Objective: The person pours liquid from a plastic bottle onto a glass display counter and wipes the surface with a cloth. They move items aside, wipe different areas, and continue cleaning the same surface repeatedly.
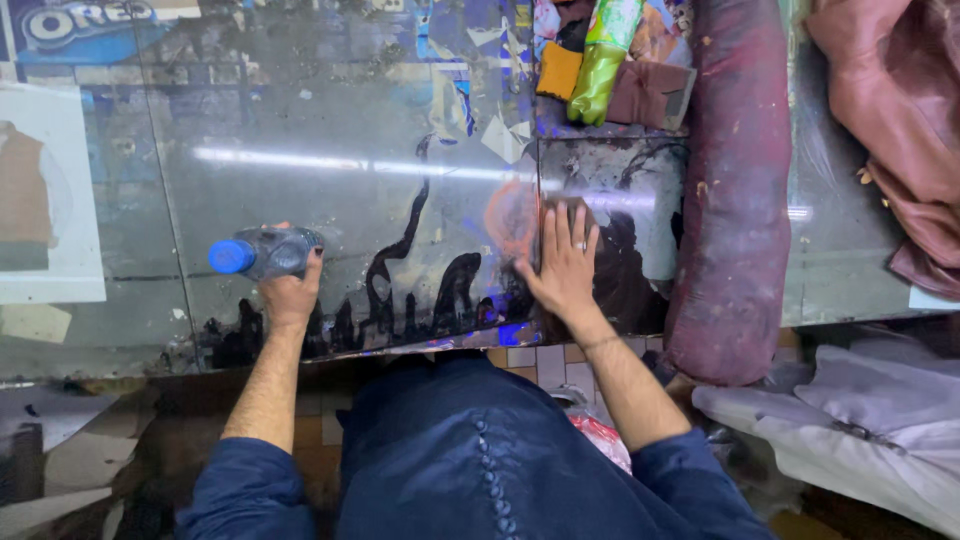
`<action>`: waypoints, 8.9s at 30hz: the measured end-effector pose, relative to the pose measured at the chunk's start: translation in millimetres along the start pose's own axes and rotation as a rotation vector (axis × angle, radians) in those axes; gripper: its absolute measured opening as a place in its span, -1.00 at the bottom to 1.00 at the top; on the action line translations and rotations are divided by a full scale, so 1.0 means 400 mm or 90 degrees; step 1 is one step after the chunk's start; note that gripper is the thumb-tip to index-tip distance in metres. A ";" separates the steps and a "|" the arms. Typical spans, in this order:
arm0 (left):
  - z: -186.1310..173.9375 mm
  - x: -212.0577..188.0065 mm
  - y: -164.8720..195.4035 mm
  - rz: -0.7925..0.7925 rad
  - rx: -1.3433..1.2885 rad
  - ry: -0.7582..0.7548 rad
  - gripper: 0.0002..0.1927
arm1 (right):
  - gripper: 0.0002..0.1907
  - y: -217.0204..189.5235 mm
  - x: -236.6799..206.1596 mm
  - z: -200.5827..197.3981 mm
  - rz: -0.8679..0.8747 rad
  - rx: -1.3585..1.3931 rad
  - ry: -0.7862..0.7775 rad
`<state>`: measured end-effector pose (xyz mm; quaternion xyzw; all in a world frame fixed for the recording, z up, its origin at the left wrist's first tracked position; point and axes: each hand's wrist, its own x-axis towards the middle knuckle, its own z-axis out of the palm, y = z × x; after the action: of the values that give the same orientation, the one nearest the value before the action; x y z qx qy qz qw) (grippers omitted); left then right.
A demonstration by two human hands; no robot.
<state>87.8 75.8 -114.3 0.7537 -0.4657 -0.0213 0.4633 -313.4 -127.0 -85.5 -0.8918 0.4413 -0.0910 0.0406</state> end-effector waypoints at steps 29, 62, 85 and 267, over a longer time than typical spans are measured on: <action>0.000 0.009 -0.034 -0.015 -0.027 0.015 -0.48 | 0.01 0.204 0.049 -0.036 0.206 -0.018 0.078; -0.005 -0.005 -0.045 -0.022 -0.017 0.015 -0.47 | 0.09 -0.021 -0.083 -0.007 0.012 0.030 -0.018; -0.017 0.003 -0.028 -0.034 -0.064 0.010 -0.51 | -0.04 0.071 0.224 -0.023 0.015 0.034 0.029; 0.042 -0.016 -0.015 -0.016 -0.038 -0.013 -0.41 | 0.06 -0.192 -0.018 -0.029 -0.005 -0.016 -0.034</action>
<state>80.7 69.9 -130.8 0.7449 -0.4603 -0.0484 0.4805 -260.1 -74.4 -63.4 -0.8961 0.4376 -0.0622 0.0409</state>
